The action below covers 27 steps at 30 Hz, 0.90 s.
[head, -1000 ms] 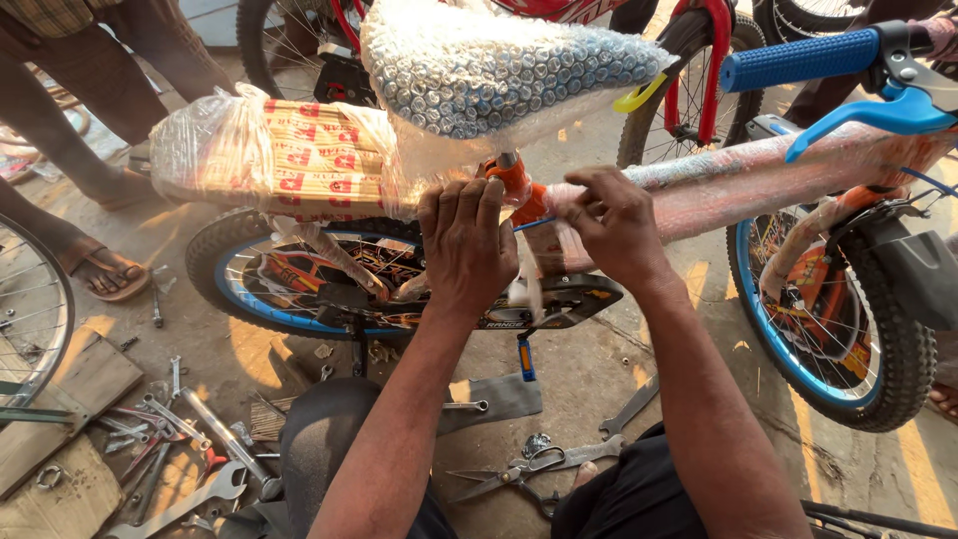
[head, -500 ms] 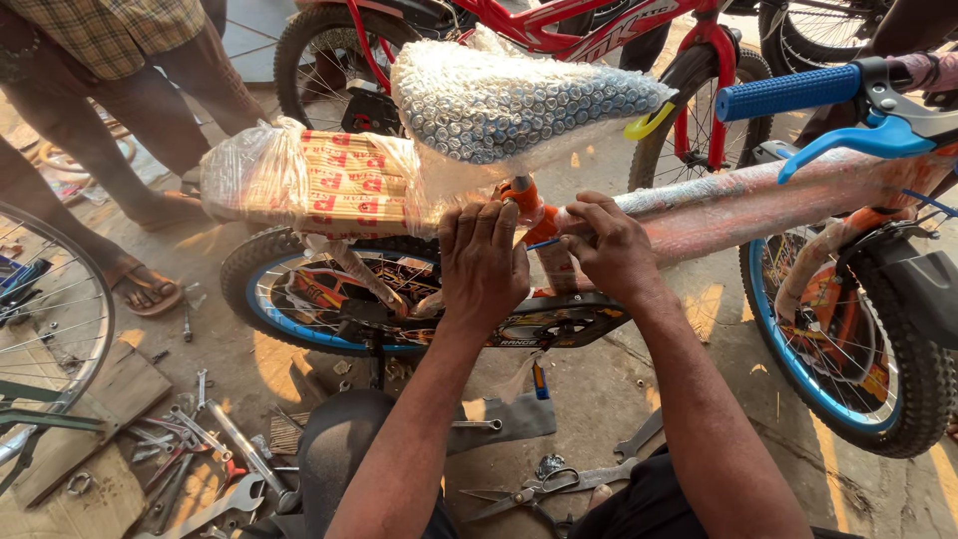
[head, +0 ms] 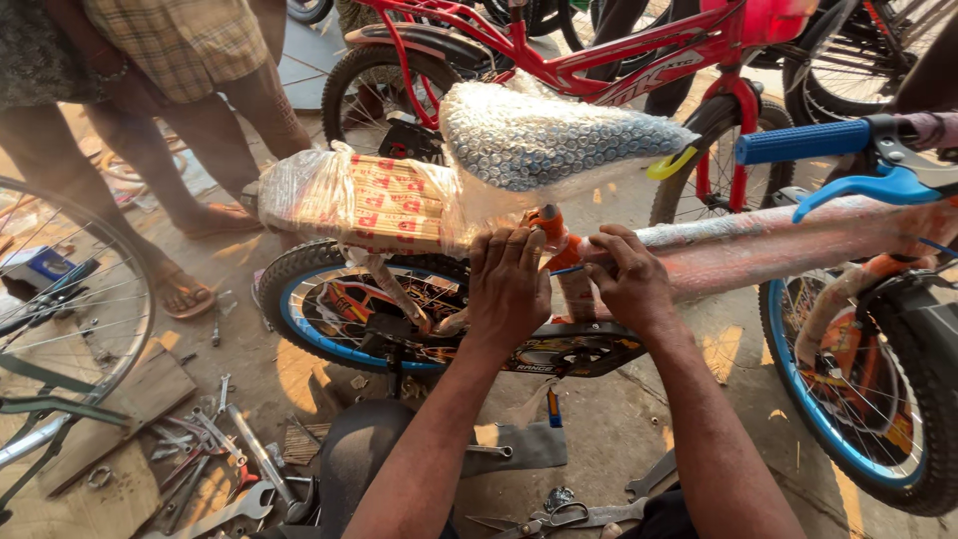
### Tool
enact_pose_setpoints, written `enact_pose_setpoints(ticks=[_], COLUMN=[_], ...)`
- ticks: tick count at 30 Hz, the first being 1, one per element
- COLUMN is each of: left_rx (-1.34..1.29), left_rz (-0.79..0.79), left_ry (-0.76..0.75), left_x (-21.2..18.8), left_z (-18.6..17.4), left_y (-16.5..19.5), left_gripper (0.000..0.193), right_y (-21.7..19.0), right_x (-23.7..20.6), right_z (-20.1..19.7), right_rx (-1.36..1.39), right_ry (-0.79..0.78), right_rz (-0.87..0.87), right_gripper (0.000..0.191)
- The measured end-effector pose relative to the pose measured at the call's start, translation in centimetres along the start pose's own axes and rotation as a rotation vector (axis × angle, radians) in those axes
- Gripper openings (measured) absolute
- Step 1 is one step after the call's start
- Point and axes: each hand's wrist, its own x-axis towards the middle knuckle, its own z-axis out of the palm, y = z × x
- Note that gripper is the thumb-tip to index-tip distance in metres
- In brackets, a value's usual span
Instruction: The person attaches a blue pedal to the bicycle crank arm using a wrench, then removes protective bubble wrap from the seat and frame. The person is sitting on the ground during the task.
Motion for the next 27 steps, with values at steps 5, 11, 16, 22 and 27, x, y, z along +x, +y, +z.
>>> enact_pose_setpoints(ticks=[5, 11, 16, 22, 27], left_rx=[0.008, 0.029, 0.020, 0.018, 0.031], left_rz=[0.004, 0.007, 0.005, 0.006, 0.028], left_ry=[-0.010, -0.021, -0.025, -0.010, 0.003], left_x=[-0.1, -0.4, -0.4, -0.5, -0.5], left_z=[0.1, 0.3, 0.4, 0.5, 0.7], left_y=[0.0, 0.0, -0.1, -0.2, -0.5], left_gripper=[0.057, 0.058, 0.056, 0.057, 0.055], right_y=[-0.3, -0.8, -1.2, -2.2, -2.9], right_x=[-0.1, 0.3, 1.2, 2.4, 2.7], right_z=[-0.2, -1.5, -3.7, -8.7, -12.1], right_rx=[-0.011, -0.078, 0.437, 1.698, 1.959], right_ry=[-0.012, 0.037, 0.398, 0.479, 0.273], right_rz=[0.012, -0.100, 0.112, 0.260, 0.088], right_gripper=[0.040, 0.040, 0.026, 0.029, 0.033])
